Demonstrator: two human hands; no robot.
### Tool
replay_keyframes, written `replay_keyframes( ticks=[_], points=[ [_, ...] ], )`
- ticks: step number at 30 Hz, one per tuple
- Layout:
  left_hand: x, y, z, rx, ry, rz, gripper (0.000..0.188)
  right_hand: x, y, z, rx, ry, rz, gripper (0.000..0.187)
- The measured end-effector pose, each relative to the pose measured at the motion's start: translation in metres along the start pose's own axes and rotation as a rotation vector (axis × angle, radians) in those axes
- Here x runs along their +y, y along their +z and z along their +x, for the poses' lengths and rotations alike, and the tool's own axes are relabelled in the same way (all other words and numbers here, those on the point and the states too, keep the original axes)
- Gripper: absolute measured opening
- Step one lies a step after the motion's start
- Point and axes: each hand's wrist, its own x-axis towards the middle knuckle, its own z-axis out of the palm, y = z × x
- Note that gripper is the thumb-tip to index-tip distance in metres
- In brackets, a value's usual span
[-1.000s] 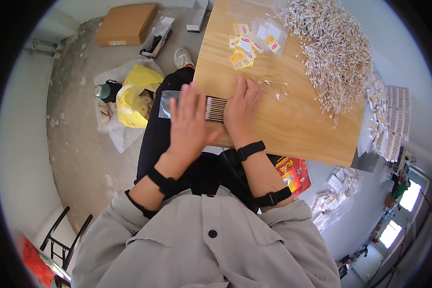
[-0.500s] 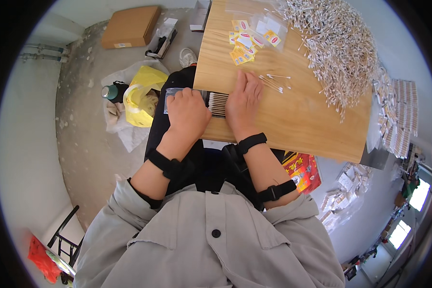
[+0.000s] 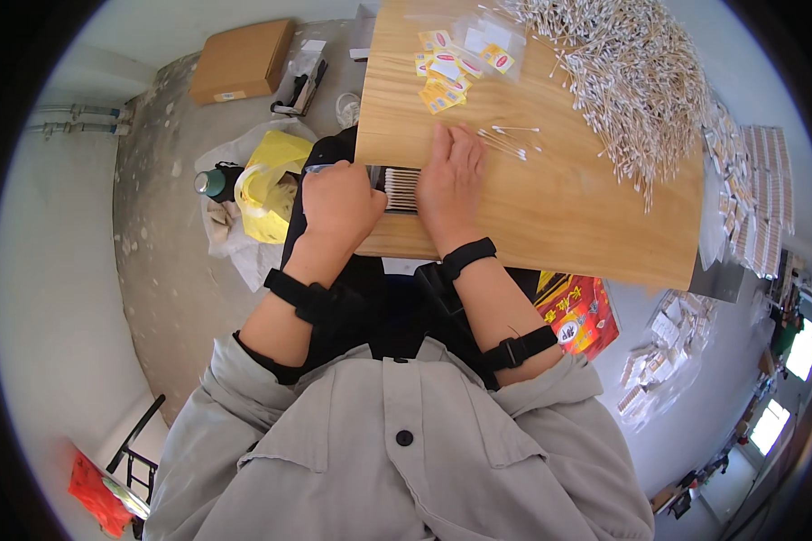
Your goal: The person sits on the floor and packs cotton swabs into small plastic sleeves. They gather swabs from a large pile on a wooden board, align them into neat rows, and insert them into clear plastic packaging. The person then seals the packages and places them aside.
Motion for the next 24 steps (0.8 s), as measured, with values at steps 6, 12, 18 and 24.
replay_keyframes(
  ticks=[6, 12, 18, 24],
  points=[
    [0.001, -0.005, -0.005, 0.069, 0.003, -0.084, 0.016, -0.007, 0.001, 0.000, -0.013, 0.002, 0.001, 0.040],
    [0.007, -0.007, -0.006, 0.092, 0.013, 0.001, 0.014, -0.018, 0.009, 0.002, -0.025, -0.004, 0.013, 0.041],
    [-0.007, -0.011, -0.011, 0.093, -0.013, -0.179, 0.028, -0.036, 0.021, 0.002, -0.002, 0.013, 0.082, 0.039],
    [-0.053, 0.023, -0.024, 0.368, -0.464, -1.044, 0.068, -0.039, 0.021, 0.003, -0.008, 0.026, 0.077, 0.038]
  ],
)
